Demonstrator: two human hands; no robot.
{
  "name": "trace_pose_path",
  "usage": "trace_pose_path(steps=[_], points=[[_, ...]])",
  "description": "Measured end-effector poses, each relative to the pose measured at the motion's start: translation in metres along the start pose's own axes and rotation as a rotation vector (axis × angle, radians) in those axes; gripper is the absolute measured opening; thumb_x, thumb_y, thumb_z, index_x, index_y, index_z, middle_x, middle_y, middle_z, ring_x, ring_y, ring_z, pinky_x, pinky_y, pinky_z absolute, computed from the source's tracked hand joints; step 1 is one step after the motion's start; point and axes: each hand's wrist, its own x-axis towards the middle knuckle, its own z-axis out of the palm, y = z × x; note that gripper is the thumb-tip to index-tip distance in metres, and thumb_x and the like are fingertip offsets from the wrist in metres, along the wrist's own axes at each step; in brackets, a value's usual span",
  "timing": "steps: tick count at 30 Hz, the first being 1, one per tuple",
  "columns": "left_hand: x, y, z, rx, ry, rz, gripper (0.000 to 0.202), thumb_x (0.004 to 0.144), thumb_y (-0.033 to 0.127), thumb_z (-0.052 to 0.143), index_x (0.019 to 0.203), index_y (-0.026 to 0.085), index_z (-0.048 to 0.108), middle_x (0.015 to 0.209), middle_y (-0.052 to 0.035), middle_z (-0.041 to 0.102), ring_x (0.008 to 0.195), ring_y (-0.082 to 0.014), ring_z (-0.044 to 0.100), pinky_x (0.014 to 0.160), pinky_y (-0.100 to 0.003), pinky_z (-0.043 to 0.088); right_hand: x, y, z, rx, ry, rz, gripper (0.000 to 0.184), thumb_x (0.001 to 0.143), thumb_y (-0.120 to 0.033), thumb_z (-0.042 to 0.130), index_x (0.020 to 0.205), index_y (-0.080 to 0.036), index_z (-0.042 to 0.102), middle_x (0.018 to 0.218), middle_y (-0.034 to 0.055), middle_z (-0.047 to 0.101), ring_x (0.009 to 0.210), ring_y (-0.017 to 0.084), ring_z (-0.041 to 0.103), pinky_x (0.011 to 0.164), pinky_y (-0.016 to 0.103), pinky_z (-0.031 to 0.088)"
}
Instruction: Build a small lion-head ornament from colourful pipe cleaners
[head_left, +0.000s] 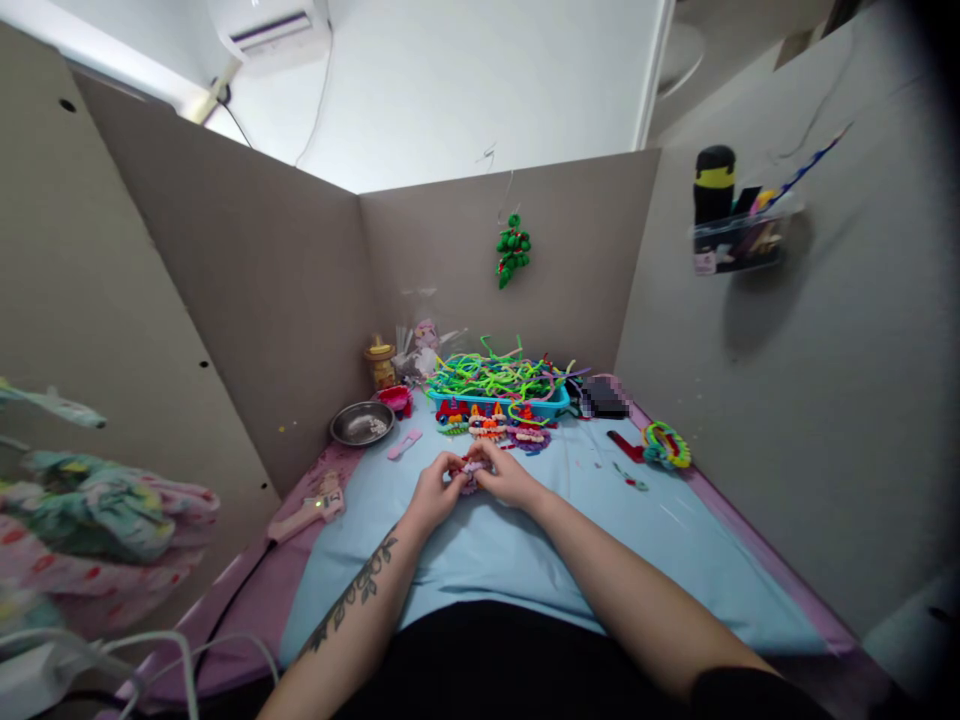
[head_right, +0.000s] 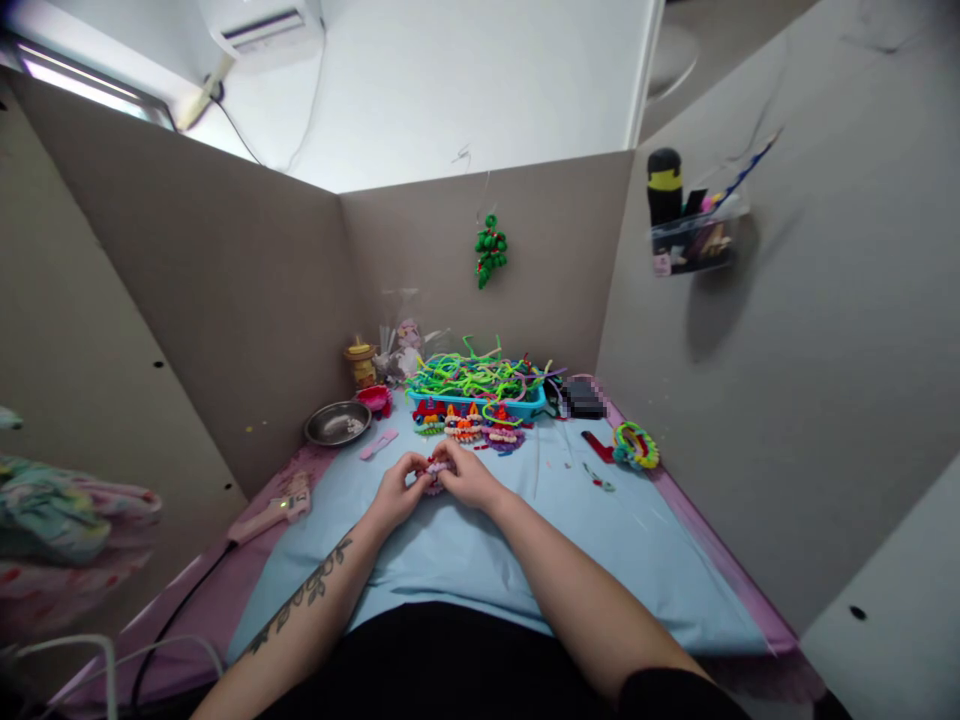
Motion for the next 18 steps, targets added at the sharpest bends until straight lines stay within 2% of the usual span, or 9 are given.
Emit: trace_pose_path(steps=[6,12,15,18], points=[[0.0,-0.001,0.0,-0.002,-0.001,0.005,0.009,0.077,0.018,0.052,0.085,0.017,0.053,0.078,-0.0007,0.06,0.075,-0.0139,0.056,0.072,-0.026,0.044,0.0,0.005,0.002,-0.035,0.028,0.044,0.021,0.071,-0.012,0.047,0.09,-0.02,0.045,0.081,-0.0011,0.052,0.074,0.014,0.05,0.066,0.025,0.04],[0.0,-0.004,0.001,-0.027,0.001,0.01,0.011,0.077,0.022,0.054,0.088,0.018,0.054,0.081,-0.0013,0.06,0.079,-0.0154,0.057,0.076,-0.029,0.044,0.002,0.004,0.003,0.152,0.056,0.119,0.025,0.067,-0.012,0.051,0.089,-0.02,0.045,0.078,-0.0024,0.052,0.07,0.013,0.051,0.062,0.024,0.04],[0.002,-0.008,0.001,-0.084,0.081,-0.004,0.022,0.078,0.025,0.056,0.099,0.019,0.055,0.097,-0.0056,0.06,0.094,-0.0189,0.056,0.086,-0.033,0.041,0.004,0.0,0.002,0.336,0.104,0.184,0.027,0.066,-0.014,0.057,0.089,-0.021,0.047,0.078,-0.0025,0.055,0.07,0.013,0.053,0.063,0.024,0.041],[0.004,-0.011,0.001,-0.243,0.137,-0.103,0.043,0.076,0.031,0.06,0.116,0.021,0.047,0.123,-0.0117,0.049,0.114,-0.0244,0.047,0.093,-0.039,0.038,0.008,-0.002,-0.001,0.636,0.211,0.279,0.032,0.065,-0.018,0.064,0.093,-0.021,0.048,0.084,-0.0001,0.061,0.075,0.015,0.057,0.067,0.027,0.043]])
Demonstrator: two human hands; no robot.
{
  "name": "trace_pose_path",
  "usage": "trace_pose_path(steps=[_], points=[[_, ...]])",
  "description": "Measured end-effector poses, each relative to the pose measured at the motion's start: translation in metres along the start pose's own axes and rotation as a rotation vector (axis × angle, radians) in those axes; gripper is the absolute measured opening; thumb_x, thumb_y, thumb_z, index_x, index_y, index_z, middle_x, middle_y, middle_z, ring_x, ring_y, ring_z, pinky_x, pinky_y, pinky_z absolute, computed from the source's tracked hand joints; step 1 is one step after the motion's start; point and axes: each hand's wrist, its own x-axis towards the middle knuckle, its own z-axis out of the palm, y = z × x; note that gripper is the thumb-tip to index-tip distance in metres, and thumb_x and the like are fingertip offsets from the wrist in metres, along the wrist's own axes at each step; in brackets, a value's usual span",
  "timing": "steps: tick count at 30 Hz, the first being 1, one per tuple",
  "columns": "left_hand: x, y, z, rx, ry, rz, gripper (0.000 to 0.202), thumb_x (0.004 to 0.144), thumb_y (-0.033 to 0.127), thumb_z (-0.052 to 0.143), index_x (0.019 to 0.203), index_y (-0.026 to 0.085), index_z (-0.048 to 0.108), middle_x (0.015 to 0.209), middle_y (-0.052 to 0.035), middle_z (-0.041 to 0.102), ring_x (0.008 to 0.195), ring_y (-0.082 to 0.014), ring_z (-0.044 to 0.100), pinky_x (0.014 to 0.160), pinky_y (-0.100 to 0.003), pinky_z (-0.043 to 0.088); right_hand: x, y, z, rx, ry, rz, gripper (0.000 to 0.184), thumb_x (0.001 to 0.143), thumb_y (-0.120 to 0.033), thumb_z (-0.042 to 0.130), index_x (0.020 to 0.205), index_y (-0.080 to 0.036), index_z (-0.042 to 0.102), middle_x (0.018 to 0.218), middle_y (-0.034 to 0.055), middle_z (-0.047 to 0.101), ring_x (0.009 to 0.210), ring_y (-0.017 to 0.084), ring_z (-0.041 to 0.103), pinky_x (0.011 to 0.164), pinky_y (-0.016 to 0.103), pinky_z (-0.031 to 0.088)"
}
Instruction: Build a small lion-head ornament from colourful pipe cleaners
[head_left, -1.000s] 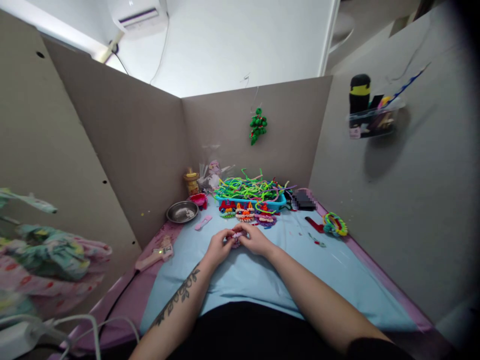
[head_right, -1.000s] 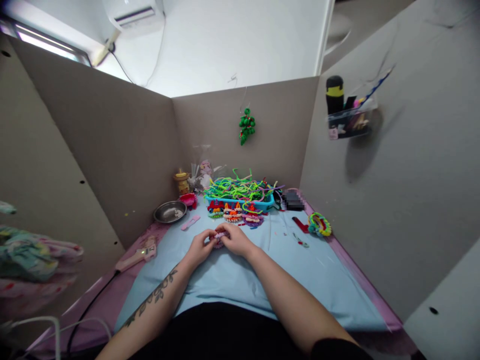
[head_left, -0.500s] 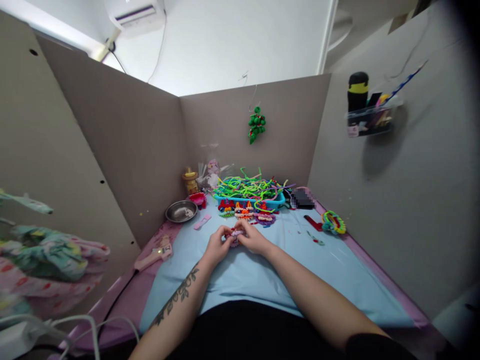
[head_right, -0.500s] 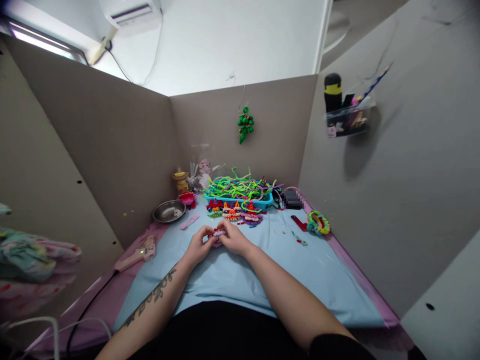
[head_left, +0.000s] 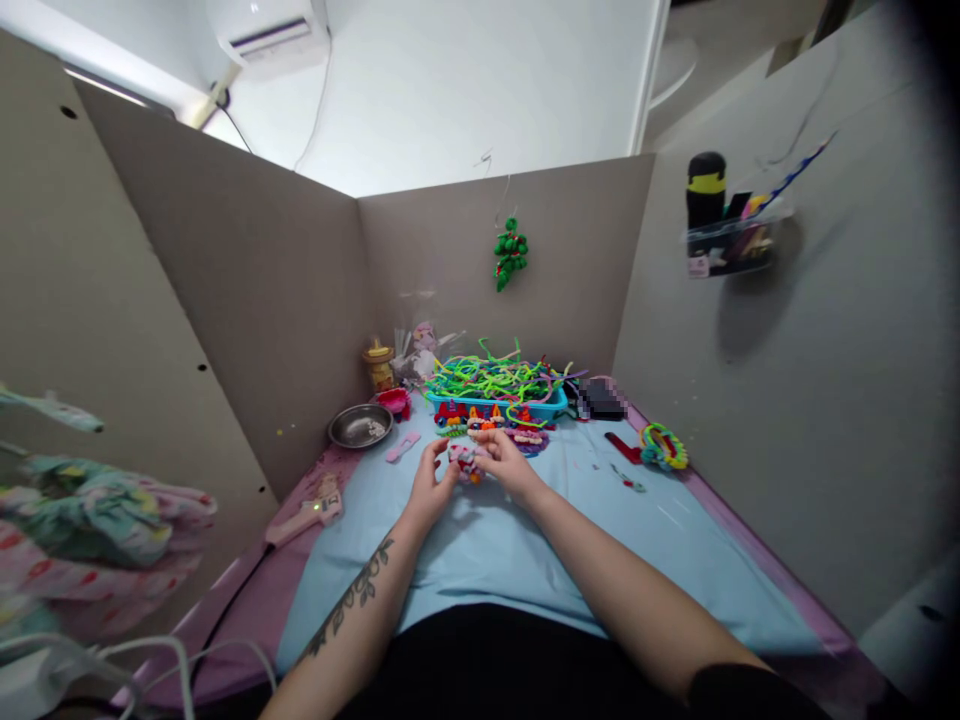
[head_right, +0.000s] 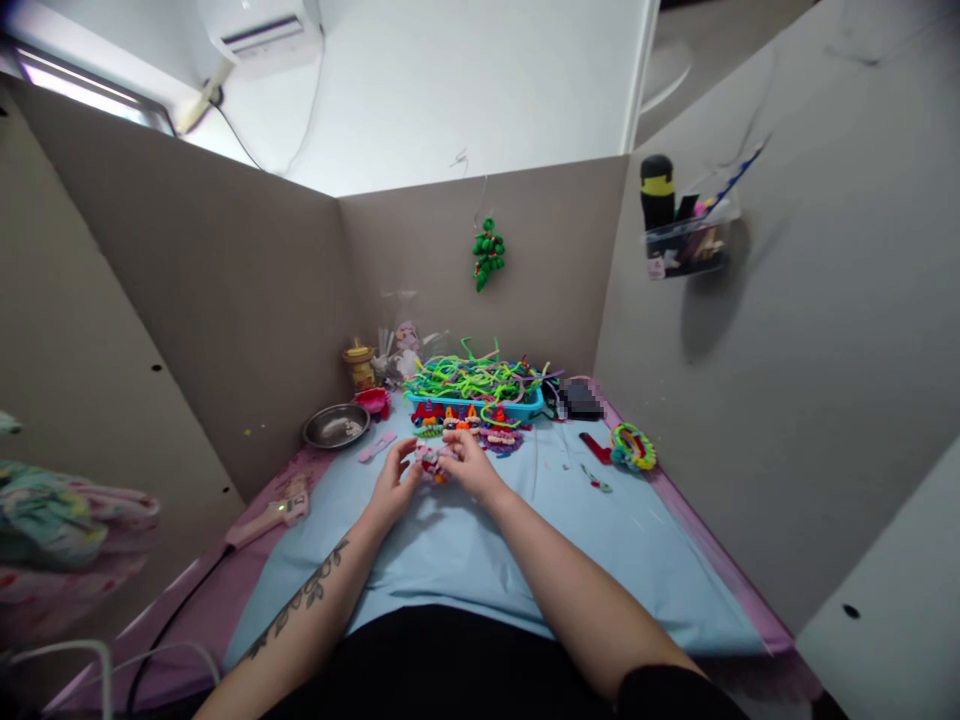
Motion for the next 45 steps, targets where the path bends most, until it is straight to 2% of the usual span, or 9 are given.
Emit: trace_pose_path(steps=[3,5,8,11,17,26,30,35,45], points=[[0.002,-0.002,0.001,-0.221,-0.112,-0.151,0.076,0.066,0.03,0.072,0.13,0.024,0.032,0.133,-0.0154,0.041,0.118,-0.0276,0.045,0.093,-0.042,0.039,0.003,0.0,0.001,0.351,0.064,0.14,0.036,0.064,-0.023,0.069,0.094,-0.022,0.048,0.08,0.0006,0.063,0.07,0.016,0.06,0.063,0.03,0.046],[0.001,-0.001,0.002,-0.342,-0.17,-0.228,0.091,0.061,0.028,0.076,0.135,0.025,0.023,0.133,-0.0161,0.042,0.114,-0.0278,0.049,0.092,-0.042,0.041,0.003,0.001,0.002,0.519,0.058,0.209,0.038,0.062,-0.022,0.072,0.093,-0.022,0.048,0.078,0.0006,0.064,0.068,0.017,0.062,0.062,0.032,0.048],[0.002,0.003,0.003,-0.436,-0.115,-0.303,0.09,0.063,0.028,0.075,0.136,0.024,0.024,0.127,-0.0154,0.048,0.109,-0.0271,0.054,0.09,-0.041,0.043,0.004,0.005,0.004,0.649,0.021,0.259,0.037,0.064,-0.02,0.071,0.094,-0.023,0.05,0.082,0.0018,0.066,0.07,0.019,0.064,0.063,0.034,0.05],[0.003,0.008,0.0,-0.543,-0.082,-0.332,0.076,0.065,0.028,0.074,0.13,0.021,0.036,0.124,-0.0142,0.052,0.108,-0.0269,0.054,0.089,-0.038,0.044,0.004,0.007,0.003,0.718,0.002,0.29,0.03,0.068,-0.021,0.068,0.093,-0.022,0.052,0.083,0.0014,0.067,0.07,0.018,0.064,0.062,0.034,0.051],[0.003,0.014,-0.006,-0.728,-0.173,-0.415,0.054,0.068,0.024,0.072,0.118,0.019,0.052,0.119,-0.0121,0.057,0.103,-0.025,0.057,0.083,-0.034,0.047,0.003,0.008,-0.001,0.696,0.033,0.332,0.021,0.068,-0.016,0.067,0.084,-0.019,0.054,0.072,-0.0002,0.068,0.064,0.014,0.065,0.061,0.027,0.051],[0.002,0.012,-0.011,-0.786,-0.251,-0.433,0.055,0.066,0.024,0.074,0.117,0.019,0.055,0.121,-0.0129,0.057,0.101,-0.0248,0.059,0.082,-0.033,0.047,-0.001,0.007,0.002,0.686,-0.013,0.363,0.022,0.068,-0.015,0.067,0.086,-0.018,0.054,0.069,-0.0016,0.067,0.058,0.013,0.063,0.056,0.026,0.052],[0.004,0.013,-0.012,-0.764,-0.228,-0.419,0.058,0.065,0.023,0.074,0.119,0.018,0.055,0.122,-0.0131,0.056,0.106,-0.0261,0.056,0.086,-0.035,0.046,-0.003,0.001,0.003,0.666,-0.018,0.326,0.027,0.067,-0.019,0.069,0.088,-0.019,0.053,0.074,-0.0007,0.067,0.063,0.014,0.064,0.059,0.028,0.052],[0.005,0.013,-0.012,-0.674,-0.159,-0.352,0.063,0.061,0.022,0.077,0.119,0.016,0.055,0.119,-0.014,0.058,0.108,-0.0283,0.054,0.093,-0.04,0.041,-0.004,-0.005,0.005,0.53,0.07,0.272,0.038,0.059,-0.018,0.074,0.089,-0.019,0.051,0.076,0.0009,0.067,0.066,0.016,0.064,0.06,0.028,0.05],[0.007,0.015,-0.009,-0.552,-0.107,-0.335,0.062,0.055,0.022,0.079,0.113,0.016,0.058,0.115,-0.0114,0.062,0.105,-0.029,0.056,0.092,-0.041,0.042,-0.005,-0.005,0.006,0.394,0.116,0.273,0.039,0.053,-0.016,0.072,0.084,-0.021,0.049,0.073,-0.0025,0.064,0.066,0.016,0.062,0.057,0.027,0.048]])
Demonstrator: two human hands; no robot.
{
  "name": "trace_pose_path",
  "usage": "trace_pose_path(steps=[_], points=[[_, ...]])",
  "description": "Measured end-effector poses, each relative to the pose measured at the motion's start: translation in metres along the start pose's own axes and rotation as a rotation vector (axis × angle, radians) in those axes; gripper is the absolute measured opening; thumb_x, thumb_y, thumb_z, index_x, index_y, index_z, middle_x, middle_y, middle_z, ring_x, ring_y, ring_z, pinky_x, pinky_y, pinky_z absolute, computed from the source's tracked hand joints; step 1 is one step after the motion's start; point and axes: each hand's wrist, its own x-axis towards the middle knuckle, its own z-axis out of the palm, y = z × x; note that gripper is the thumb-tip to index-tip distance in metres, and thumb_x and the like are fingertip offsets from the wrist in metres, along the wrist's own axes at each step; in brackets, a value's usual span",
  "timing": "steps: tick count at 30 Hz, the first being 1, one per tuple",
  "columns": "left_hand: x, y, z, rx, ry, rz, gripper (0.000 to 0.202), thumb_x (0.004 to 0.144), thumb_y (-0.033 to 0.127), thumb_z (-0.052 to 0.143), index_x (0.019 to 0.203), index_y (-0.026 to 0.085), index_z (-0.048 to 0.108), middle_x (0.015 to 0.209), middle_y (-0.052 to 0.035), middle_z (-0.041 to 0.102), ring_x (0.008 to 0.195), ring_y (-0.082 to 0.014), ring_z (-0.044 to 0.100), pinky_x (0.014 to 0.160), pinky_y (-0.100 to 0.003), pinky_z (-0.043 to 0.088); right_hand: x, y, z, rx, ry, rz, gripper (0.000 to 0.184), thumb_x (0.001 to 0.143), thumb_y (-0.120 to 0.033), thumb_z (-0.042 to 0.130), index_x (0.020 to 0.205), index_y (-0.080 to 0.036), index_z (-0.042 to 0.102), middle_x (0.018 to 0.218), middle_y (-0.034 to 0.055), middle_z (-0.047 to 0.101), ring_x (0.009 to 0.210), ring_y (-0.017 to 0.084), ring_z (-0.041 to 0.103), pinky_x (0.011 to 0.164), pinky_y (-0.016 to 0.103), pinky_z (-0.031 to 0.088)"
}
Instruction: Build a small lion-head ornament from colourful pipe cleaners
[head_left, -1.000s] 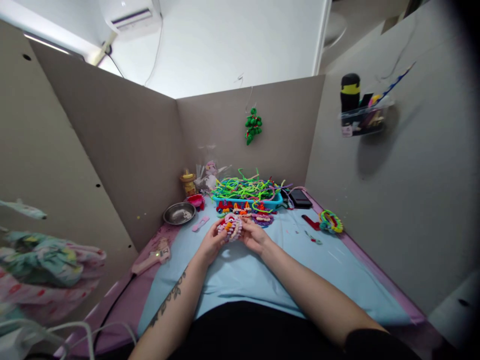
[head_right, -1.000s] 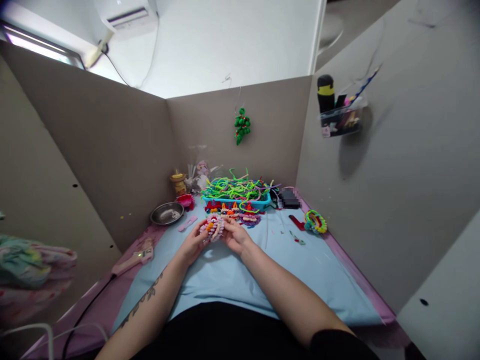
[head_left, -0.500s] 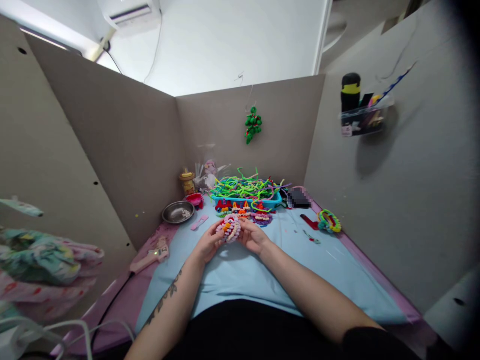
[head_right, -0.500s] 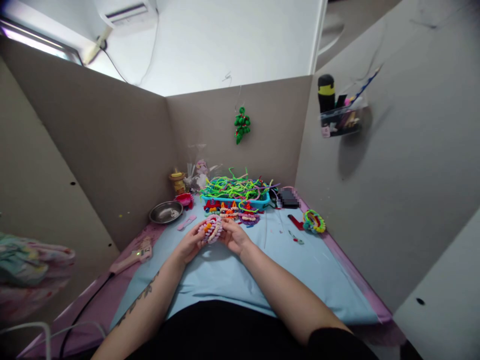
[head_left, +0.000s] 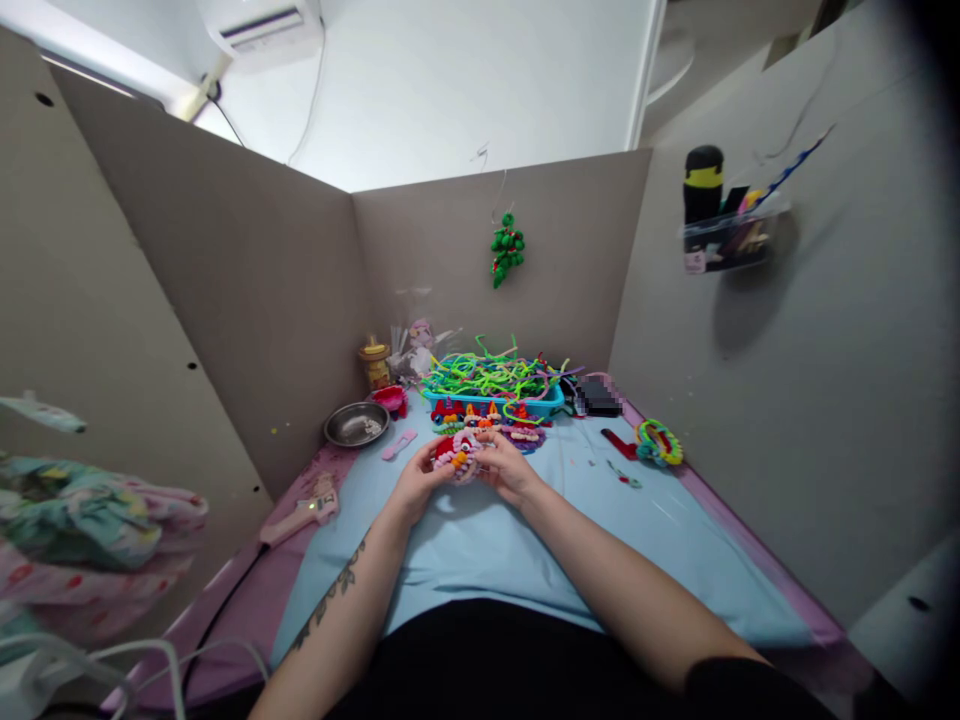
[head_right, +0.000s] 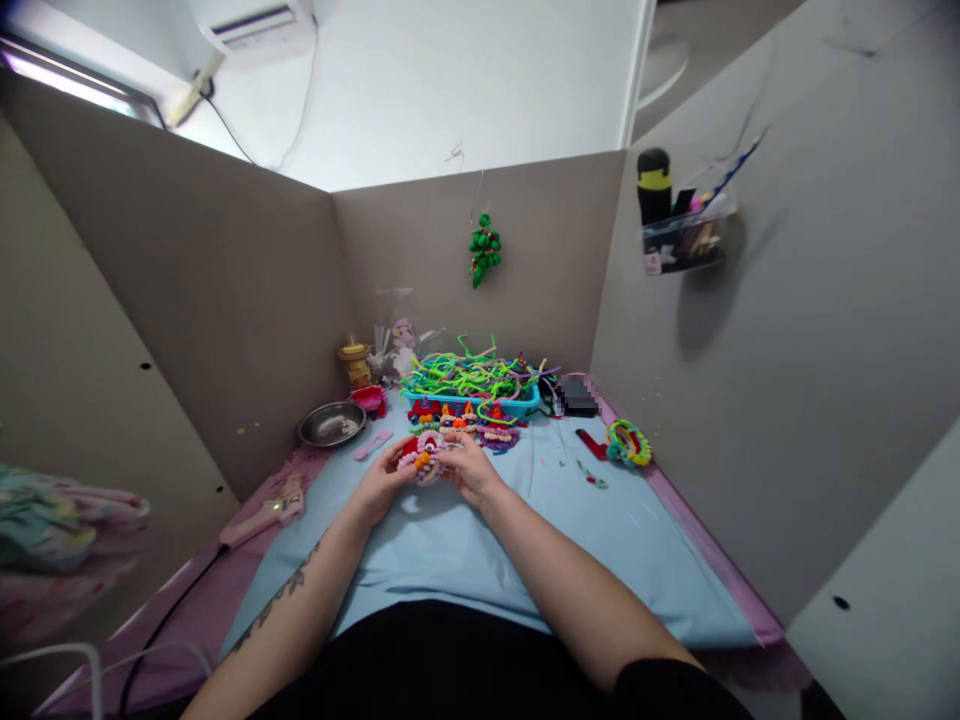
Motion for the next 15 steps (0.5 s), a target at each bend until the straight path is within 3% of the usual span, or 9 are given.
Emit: trace_pose_path(steps=[8,15], points=[[0.0015,-0.0035,-0.0022,0.047,-0.006,0.033,0.063,0.055,0.023,0.079,0.115,0.017,0.058,0.116,-0.012,0.061,0.106,-0.0291,0.056,0.093,-0.042,0.041,0.0042,0.0041,-0.0011,-0.01,0.034,0.013,0.033,0.051,-0.012,0.061,0.081,-0.02,0.049,0.067,-0.0029,0.062,0.062,0.017,0.061,0.056,0.029,0.049],[0.0024,-0.0041,-0.0046,0.037,-0.008,0.026,0.06,0.057,0.021,0.078,0.114,0.018,0.059,0.115,-0.0099,0.062,0.107,-0.0292,0.055,0.093,-0.042,0.042,0.0058,0.0049,-0.0014,0.014,0.026,-0.009,0.033,0.05,-0.011,0.065,0.078,-0.019,0.05,0.064,-0.0021,0.062,0.06,0.016,0.06,0.056,0.029,0.05]])
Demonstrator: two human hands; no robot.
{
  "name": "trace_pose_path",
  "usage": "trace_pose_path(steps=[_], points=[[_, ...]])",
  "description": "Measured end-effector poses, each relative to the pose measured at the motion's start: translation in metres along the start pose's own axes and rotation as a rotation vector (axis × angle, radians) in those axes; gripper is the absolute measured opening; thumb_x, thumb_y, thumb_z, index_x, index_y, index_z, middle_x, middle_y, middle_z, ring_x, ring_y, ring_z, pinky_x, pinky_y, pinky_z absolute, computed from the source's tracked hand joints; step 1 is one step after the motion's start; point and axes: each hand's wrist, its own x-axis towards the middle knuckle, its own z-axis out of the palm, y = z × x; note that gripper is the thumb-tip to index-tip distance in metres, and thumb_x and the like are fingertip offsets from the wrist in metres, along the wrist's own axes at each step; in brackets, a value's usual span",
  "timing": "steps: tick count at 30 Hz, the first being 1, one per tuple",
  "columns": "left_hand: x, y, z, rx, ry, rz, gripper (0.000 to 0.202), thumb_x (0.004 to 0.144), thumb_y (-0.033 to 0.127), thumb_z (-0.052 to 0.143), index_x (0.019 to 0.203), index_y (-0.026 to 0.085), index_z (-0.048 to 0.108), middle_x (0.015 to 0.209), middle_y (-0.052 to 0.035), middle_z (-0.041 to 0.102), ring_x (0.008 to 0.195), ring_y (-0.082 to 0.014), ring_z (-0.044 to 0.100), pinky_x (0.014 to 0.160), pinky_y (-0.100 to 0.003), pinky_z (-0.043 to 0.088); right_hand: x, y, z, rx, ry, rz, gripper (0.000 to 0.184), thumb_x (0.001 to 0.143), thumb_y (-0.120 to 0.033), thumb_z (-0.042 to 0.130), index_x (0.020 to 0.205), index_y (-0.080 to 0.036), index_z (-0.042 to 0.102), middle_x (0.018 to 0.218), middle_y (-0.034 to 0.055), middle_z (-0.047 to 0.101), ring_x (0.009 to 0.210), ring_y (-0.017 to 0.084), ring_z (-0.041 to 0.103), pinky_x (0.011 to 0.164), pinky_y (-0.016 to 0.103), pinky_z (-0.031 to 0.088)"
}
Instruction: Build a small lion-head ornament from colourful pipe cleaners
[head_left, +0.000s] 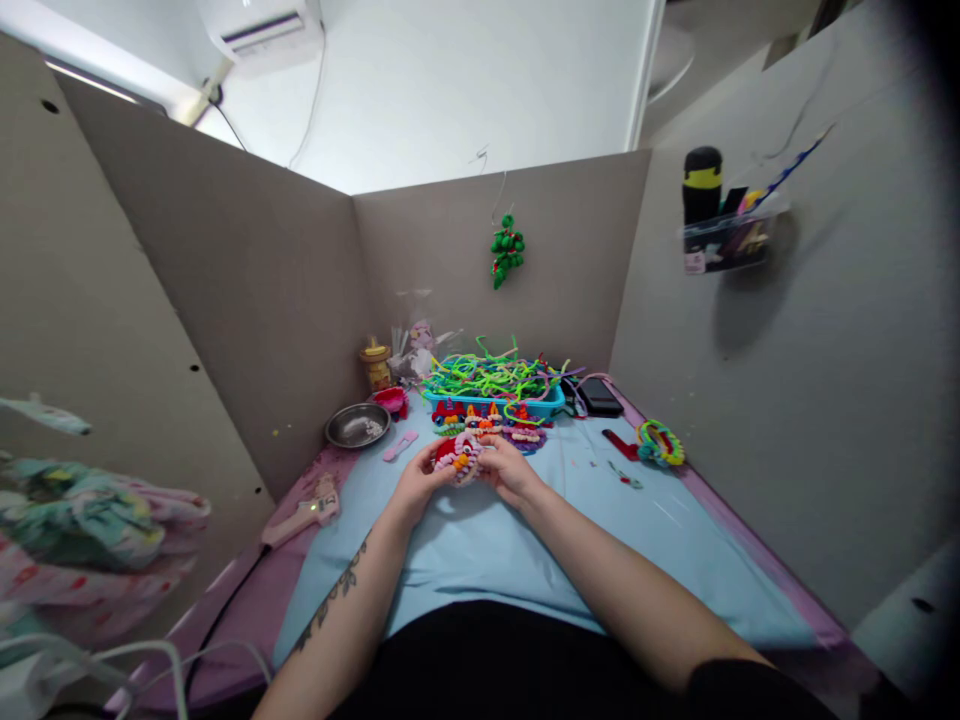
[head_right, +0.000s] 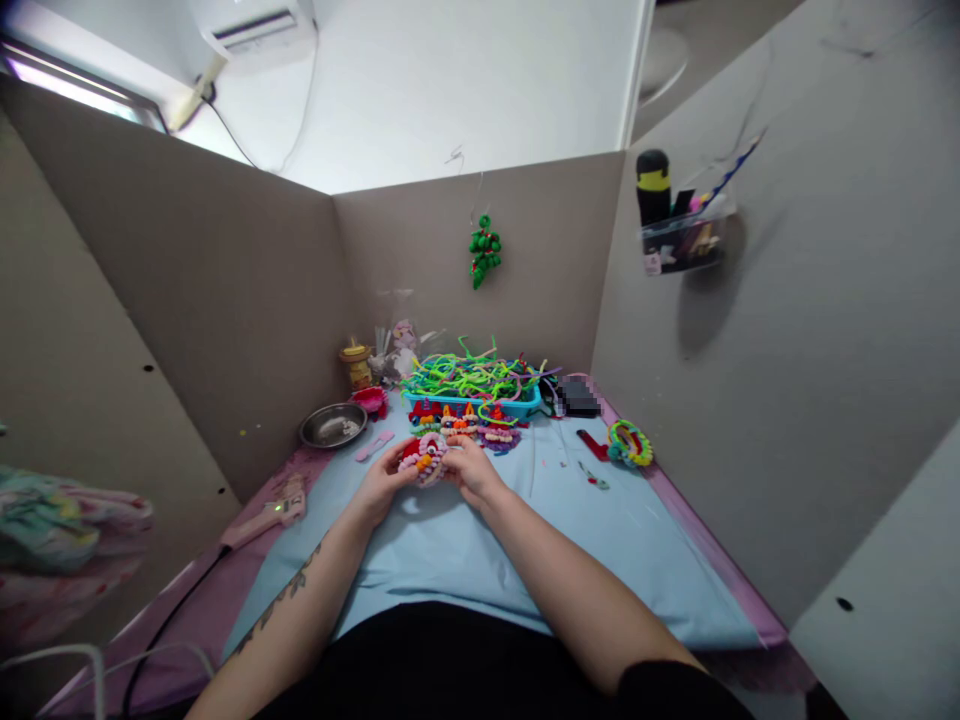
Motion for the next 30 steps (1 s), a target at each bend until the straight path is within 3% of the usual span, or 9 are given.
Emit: trace_pose_path(steps=[7,14,30], points=[[0.0002,-0.0002,-0.0005,-0.017,0.003,-0.006,0.061,0.057,0.021,0.078,0.114,0.018,0.059,0.115,-0.0105,0.062,0.106,-0.0292,0.056,0.091,-0.041,0.043,0.0008,0.0005,-0.0029,0.003,-0.028,-0.004,0.036,0.05,-0.01,0.07,0.081,-0.017,0.053,0.067,-0.0006,0.064,0.061,0.016,0.062,0.058,0.029,0.051],[0.0002,0.0012,-0.0016,-0.028,0.034,-0.007,0.064,0.056,0.023,0.079,0.116,0.017,0.057,0.116,-0.0115,0.061,0.105,-0.0282,0.057,0.093,-0.041,0.042,0.0011,0.0031,-0.0029,0.057,-0.013,0.011,0.037,0.054,-0.019,0.075,0.08,-0.018,0.05,0.071,0.0009,0.065,0.066,0.018,0.065,0.061,0.031,0.052],[-0.0005,0.0013,-0.0011,0.025,0.032,0.017,0.063,0.055,0.023,0.079,0.114,0.017,0.059,0.115,-0.0112,0.062,0.105,-0.029,0.057,0.091,-0.042,0.043,0.0051,0.0053,-0.0063,-0.016,0.1,-0.001,0.036,0.05,-0.009,0.072,0.075,-0.018,0.048,0.063,-0.0003,0.062,0.063,0.019,0.064,0.058,0.033,0.053]])
